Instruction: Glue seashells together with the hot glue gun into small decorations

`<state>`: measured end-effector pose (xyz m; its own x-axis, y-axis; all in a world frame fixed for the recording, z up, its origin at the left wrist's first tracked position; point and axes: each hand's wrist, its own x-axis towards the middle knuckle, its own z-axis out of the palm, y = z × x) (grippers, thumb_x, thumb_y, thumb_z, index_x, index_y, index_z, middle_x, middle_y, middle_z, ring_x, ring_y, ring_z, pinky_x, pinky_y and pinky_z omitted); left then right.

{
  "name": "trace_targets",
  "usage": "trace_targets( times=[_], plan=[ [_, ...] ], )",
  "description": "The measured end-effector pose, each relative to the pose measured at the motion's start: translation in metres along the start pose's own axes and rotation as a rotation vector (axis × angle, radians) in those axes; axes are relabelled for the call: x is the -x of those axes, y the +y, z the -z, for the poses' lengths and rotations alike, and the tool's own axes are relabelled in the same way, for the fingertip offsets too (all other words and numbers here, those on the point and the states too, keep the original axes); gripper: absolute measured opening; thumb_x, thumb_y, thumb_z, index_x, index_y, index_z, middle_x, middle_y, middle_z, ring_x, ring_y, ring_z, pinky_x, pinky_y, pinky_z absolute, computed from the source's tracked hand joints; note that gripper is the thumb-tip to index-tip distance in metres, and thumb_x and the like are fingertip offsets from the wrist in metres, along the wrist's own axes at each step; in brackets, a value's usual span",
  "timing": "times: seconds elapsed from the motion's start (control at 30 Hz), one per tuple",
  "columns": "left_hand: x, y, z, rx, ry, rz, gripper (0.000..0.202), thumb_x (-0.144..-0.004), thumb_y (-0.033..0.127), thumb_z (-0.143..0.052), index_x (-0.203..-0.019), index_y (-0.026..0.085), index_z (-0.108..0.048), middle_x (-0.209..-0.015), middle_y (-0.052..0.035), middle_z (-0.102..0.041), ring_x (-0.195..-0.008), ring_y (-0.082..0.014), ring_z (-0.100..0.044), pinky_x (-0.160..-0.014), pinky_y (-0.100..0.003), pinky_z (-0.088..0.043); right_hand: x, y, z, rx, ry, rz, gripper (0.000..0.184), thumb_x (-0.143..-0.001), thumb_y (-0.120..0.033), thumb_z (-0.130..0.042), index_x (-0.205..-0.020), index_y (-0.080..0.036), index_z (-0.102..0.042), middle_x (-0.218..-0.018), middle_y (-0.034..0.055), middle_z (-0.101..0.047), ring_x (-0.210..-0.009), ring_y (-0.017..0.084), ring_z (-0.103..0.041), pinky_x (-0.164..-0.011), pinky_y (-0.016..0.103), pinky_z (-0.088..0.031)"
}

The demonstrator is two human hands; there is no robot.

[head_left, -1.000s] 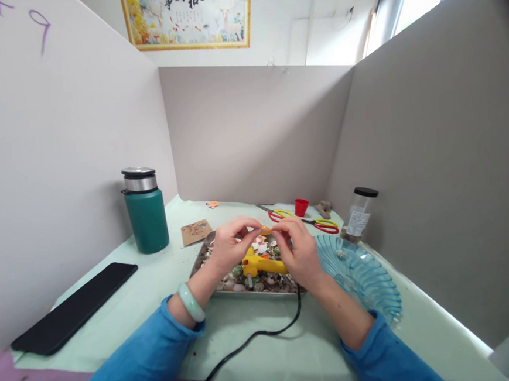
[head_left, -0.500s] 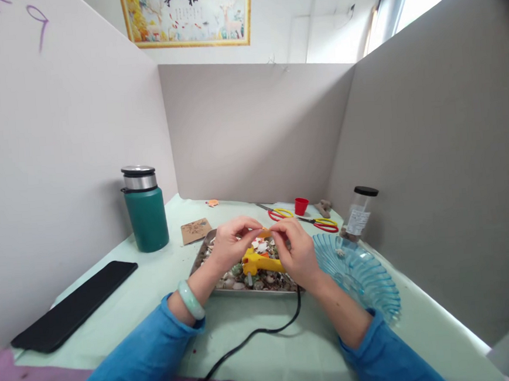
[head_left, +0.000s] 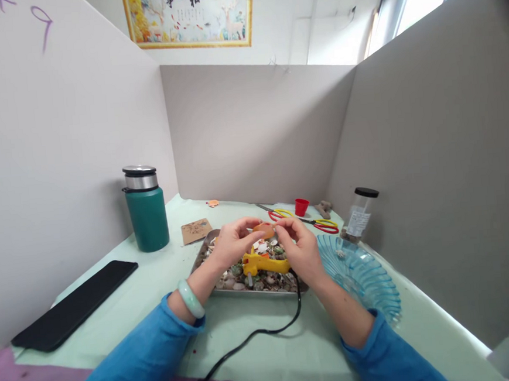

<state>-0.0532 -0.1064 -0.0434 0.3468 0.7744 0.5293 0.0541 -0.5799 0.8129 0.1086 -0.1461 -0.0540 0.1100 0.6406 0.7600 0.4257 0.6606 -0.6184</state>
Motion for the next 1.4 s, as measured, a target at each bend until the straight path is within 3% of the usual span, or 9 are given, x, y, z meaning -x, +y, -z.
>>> trace_targets(
  times=[0.1, 0.2, 0.3, 0.37, 0.5, 0.7, 1.0, 1.27, 1.4],
  plan=[
    [-0.001, 0.0, 0.0, 0.033, -0.025, 0.074, 0.034, -0.075, 0.042, -0.061, -0.095, 0.015, -0.067, -0.074, -0.0036, -0.066, -0.043, -0.0057, -0.048, -0.039, -0.017, -0.039, -0.001, -0.001, 0.0, -0.052, -0.011, -0.051, 0.015, -0.086, -0.03, -0.048, -0.088, -0.018, -0.057, -0.075, 0.0014, -0.058, -0.064, 0.013, -0.053, -0.061, 0.025, -0.046],
    [-0.002, 0.003, 0.001, 0.076, 0.041, 0.142, 0.031, -0.075, 0.039, -0.062, -0.09, 0.013, -0.067, -0.065, -0.0015, -0.065, -0.037, -0.005, -0.046, -0.036, -0.017, -0.037, -0.002, -0.003, 0.0, -0.055, -0.025, -0.042, 0.019, -0.084, -0.032, -0.053, -0.096, -0.018, -0.057, -0.079, 0.0017, -0.059, -0.063, 0.012, -0.054, -0.061, 0.025, -0.046],
    [-0.003, 0.003, 0.002, 0.098, 0.104, 0.186, 0.029, -0.072, 0.038, -0.065, -0.086, 0.013, -0.066, -0.062, -0.0012, -0.064, -0.037, -0.0062, -0.047, -0.034, -0.018, -0.035, 0.0, -0.003, 0.0, 0.018, -0.013, 0.024, 0.028, -0.08, -0.031, -0.058, -0.105, -0.019, -0.055, -0.085, 0.0022, -0.06, -0.061, 0.011, -0.054, -0.06, 0.026, -0.047],
    [-0.004, 0.002, 0.002, 0.112, 0.112, 0.201, 0.03, -0.071, 0.038, -0.066, -0.086, 0.013, -0.066, -0.063, -0.0014, -0.065, -0.037, -0.0065, -0.048, -0.033, -0.018, -0.035, 0.002, -0.001, 0.0, 0.098, -0.007, 0.087, 0.023, -0.081, -0.029, -0.057, -0.102, -0.019, -0.056, -0.084, 0.002, -0.06, -0.061, 0.011, -0.054, -0.062, 0.026, -0.047],
    [-0.003, 0.0, 0.001, 0.134, 0.088, 0.198, 0.034, -0.071, 0.04, -0.066, -0.092, 0.014, -0.063, -0.065, -0.0009, -0.065, -0.038, -0.0068, -0.048, -0.034, -0.018, -0.036, 0.004, 0.002, 0.0, 0.179, 0.0, 0.15, 0.012, -0.086, -0.028, -0.051, -0.092, -0.02, -0.058, -0.081, 0.0028, -0.061, -0.067, 0.014, -0.055, -0.066, 0.028, -0.046],
    [0.0, 0.008, 0.002, 0.141, 0.007, 0.107, 0.034, -0.082, 0.046, -0.051, -0.081, 0.014, -0.062, -0.04, 0.0047, -0.049, -0.041, -0.0088, -0.049, -0.048, -0.02, -0.041, 0.002, 0.001, 0.0, 0.122, 0.047, 0.066, 0.012, -0.086, -0.028, -0.051, -0.087, -0.019, -0.058, -0.076, 0.0017, -0.062, -0.064, 0.014, -0.055, -0.063, 0.027, -0.046],
    [-0.001, 0.009, 0.003, 0.317, -0.057, 0.103, 0.027, -0.078, 0.039, -0.06, -0.085, 0.014, -0.06, -0.053, 0.0031, -0.058, -0.04, -0.0063, -0.048, -0.048, -0.021, -0.04, 0.004, 0.0, -0.001, 0.043, 0.024, -0.001, 0.013, -0.085, -0.03, -0.051, -0.087, -0.02, -0.058, -0.069, -0.0001, -0.062, -0.058, 0.013, -0.057, -0.058, 0.026, -0.046],
    [0.0, 0.008, 0.004, 0.358, -0.065, 0.085, 0.035, -0.079, 0.037, -0.06, -0.104, 0.013, -0.058, -0.047, 0.0055, -0.054, -0.042, -0.0068, -0.05, -0.052, -0.02, -0.041, 0.006, -0.003, -0.002, 0.012, -0.001, -0.008, 0.014, -0.086, -0.03, -0.049, -0.088, -0.019, -0.057, -0.064, -0.002, -0.058, -0.055, 0.012, -0.054, -0.057, 0.024, -0.044],
    [0.0, 0.008, 0.004, 0.344, -0.058, 0.083, 0.031, -0.078, 0.037, -0.06, -0.099, 0.013, -0.062, -0.049, 0.0041, -0.055, -0.043, -0.007, -0.05, -0.054, -0.021, -0.041, 0.006, -0.005, -0.002, 0.027, -0.006, -0.004, 0.015, -0.086, -0.031, -0.049, -0.087, -0.018, -0.058, -0.063, -0.0021, -0.056, -0.055, 0.012, -0.054, -0.057, 0.024, -0.043]
  ],
)
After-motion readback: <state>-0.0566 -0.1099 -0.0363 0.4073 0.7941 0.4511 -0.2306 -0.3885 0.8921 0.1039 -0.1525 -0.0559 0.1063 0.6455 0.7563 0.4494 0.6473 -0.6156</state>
